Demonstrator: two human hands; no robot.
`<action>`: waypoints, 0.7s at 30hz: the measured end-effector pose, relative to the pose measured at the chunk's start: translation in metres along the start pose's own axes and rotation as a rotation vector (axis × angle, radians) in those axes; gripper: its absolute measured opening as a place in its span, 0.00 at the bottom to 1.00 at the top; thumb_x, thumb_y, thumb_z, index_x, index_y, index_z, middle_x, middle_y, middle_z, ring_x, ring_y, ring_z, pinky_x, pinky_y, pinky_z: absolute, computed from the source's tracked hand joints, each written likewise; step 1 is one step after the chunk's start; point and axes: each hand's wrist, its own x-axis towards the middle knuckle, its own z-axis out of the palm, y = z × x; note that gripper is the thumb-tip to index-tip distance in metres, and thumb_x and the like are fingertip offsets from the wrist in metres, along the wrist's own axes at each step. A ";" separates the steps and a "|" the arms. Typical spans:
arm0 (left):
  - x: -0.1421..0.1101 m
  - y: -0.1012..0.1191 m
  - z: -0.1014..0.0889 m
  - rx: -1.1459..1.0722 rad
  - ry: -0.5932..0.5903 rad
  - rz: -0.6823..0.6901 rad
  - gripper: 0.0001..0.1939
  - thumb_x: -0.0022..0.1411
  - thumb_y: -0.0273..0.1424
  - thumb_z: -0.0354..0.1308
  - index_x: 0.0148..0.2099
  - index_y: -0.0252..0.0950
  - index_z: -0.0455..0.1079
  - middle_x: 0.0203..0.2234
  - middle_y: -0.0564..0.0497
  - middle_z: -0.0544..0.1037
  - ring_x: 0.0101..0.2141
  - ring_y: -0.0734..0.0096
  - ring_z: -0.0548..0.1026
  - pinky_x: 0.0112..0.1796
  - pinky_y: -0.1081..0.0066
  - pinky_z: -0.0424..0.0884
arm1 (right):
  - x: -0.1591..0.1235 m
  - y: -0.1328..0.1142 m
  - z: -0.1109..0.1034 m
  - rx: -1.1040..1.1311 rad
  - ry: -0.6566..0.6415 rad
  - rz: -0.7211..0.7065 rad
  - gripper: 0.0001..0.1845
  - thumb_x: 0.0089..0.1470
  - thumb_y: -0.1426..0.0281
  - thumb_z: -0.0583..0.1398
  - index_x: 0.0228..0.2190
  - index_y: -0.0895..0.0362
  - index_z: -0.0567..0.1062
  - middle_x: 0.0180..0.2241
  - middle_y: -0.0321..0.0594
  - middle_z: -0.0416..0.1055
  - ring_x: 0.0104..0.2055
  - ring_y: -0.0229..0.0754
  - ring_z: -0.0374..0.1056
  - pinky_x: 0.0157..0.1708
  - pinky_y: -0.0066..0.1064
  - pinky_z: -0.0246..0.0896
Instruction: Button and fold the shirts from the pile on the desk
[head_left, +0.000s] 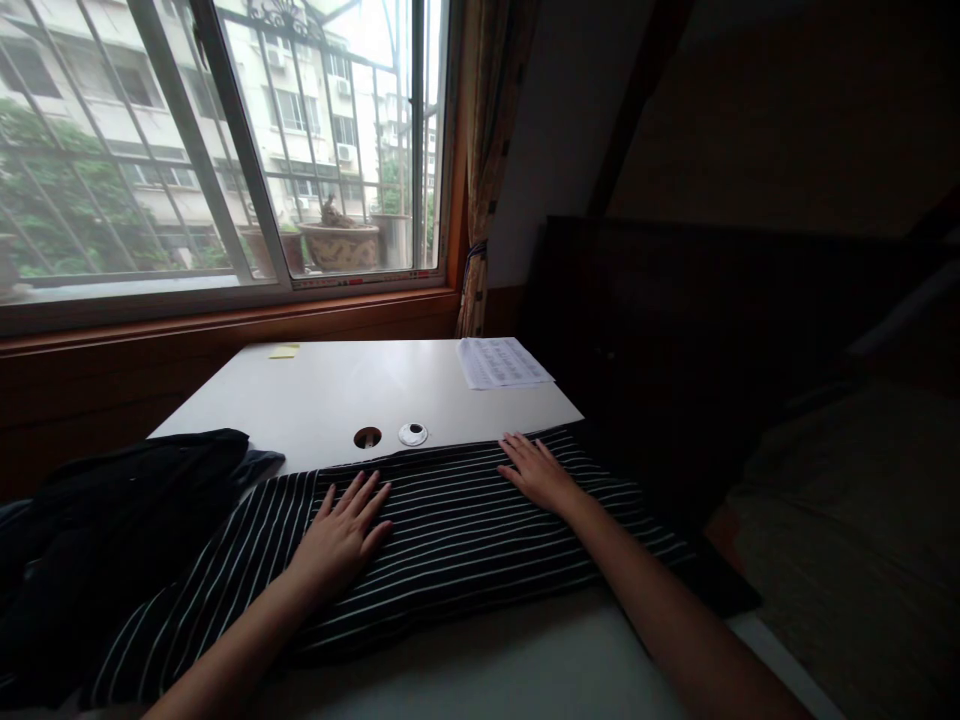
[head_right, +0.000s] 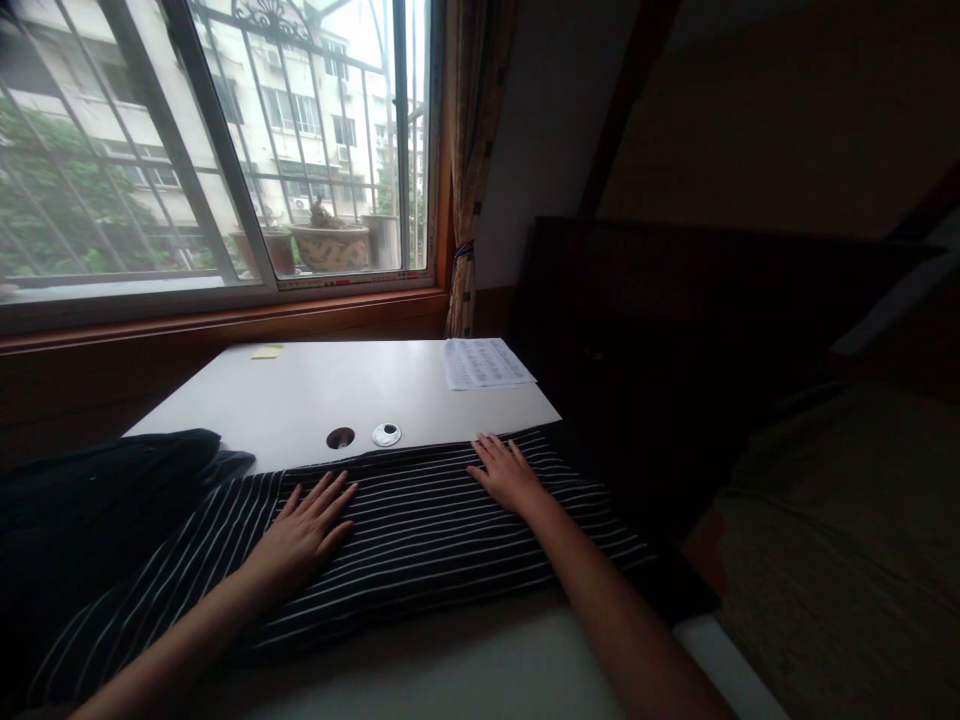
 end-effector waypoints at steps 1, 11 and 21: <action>-0.005 -0.007 0.002 0.003 0.006 -0.010 0.31 0.74 0.52 0.38 0.73 0.49 0.47 0.71 0.52 0.48 0.70 0.53 0.48 0.65 0.40 0.46 | 0.003 0.010 -0.001 -0.004 -0.001 0.025 0.36 0.67 0.48 0.43 0.69 0.52 0.54 0.72 0.42 0.45 0.73 0.49 0.40 0.70 0.51 0.34; -0.052 -0.047 0.006 0.068 0.046 -0.147 0.30 0.74 0.48 0.41 0.73 0.47 0.47 0.72 0.50 0.47 0.70 0.53 0.47 0.66 0.43 0.43 | 0.010 0.085 -0.012 -0.068 0.029 0.262 0.32 0.68 0.57 0.42 0.67 0.57 0.58 0.70 0.44 0.51 0.73 0.49 0.43 0.69 0.51 0.40; -0.036 0.028 -0.028 0.064 0.092 0.047 0.28 0.75 0.47 0.41 0.73 0.49 0.48 0.71 0.51 0.49 0.70 0.51 0.48 0.65 0.39 0.49 | -0.034 0.001 -0.029 -0.020 0.199 -0.039 0.32 0.69 0.57 0.44 0.67 0.58 0.57 0.71 0.48 0.47 0.73 0.50 0.43 0.69 0.50 0.43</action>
